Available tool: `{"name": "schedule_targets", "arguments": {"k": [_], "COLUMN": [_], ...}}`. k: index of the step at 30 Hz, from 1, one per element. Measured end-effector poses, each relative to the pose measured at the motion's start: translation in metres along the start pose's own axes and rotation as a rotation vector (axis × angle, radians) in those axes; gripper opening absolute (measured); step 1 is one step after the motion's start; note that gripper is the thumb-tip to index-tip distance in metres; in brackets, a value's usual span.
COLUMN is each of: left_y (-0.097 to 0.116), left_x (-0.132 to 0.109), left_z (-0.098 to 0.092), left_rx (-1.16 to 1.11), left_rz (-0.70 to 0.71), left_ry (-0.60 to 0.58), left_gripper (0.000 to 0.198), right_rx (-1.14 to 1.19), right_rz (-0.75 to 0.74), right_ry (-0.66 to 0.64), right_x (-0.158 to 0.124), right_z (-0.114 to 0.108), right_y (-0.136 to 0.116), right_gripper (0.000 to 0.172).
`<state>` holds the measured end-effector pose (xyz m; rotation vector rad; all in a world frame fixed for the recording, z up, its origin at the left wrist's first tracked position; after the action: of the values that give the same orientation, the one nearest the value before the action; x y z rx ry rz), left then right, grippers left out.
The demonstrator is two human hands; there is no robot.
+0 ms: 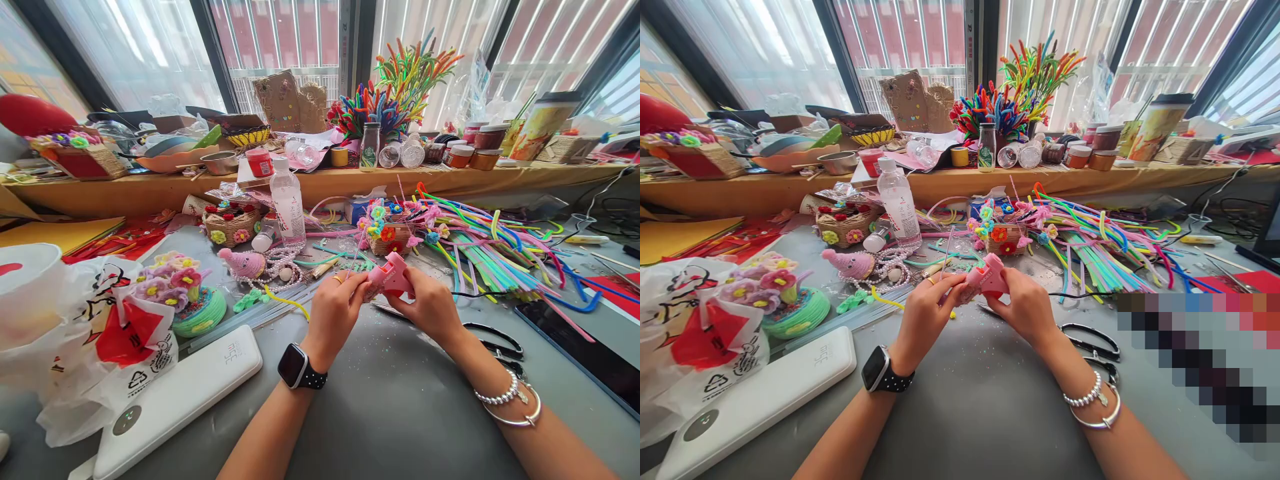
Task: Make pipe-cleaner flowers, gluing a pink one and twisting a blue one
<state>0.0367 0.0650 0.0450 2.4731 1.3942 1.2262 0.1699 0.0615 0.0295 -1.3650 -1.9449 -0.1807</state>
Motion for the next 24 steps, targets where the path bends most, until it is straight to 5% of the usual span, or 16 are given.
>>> {"name": "schedule_targets", "arguments": {"k": [24], "left_y": [-0.0006], "left_x": [-0.0031], "left_z": [-0.0079], "left_rx": [0.123], "left_rz": [-0.020], "left_ry": [0.108], "left_gripper": [0.016], "right_rx": [-0.019], "right_rz": [0.012], "right_ry": [-0.019], "right_x": [0.0000], "right_z": [0.0012], "right_y": [-0.0001], "right_gripper": [0.028]}}
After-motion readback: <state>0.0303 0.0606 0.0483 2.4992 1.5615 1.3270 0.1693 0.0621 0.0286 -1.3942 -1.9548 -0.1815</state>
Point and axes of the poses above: each hand's wrist, its own x-axis towards the middle knuckle, its own z-axis out of the palm, y = z × x, the point moved 9 cm from there along x, towards the middle knuckle, and after that the axes turned 8 degrees about x, right-handed, at the moved point
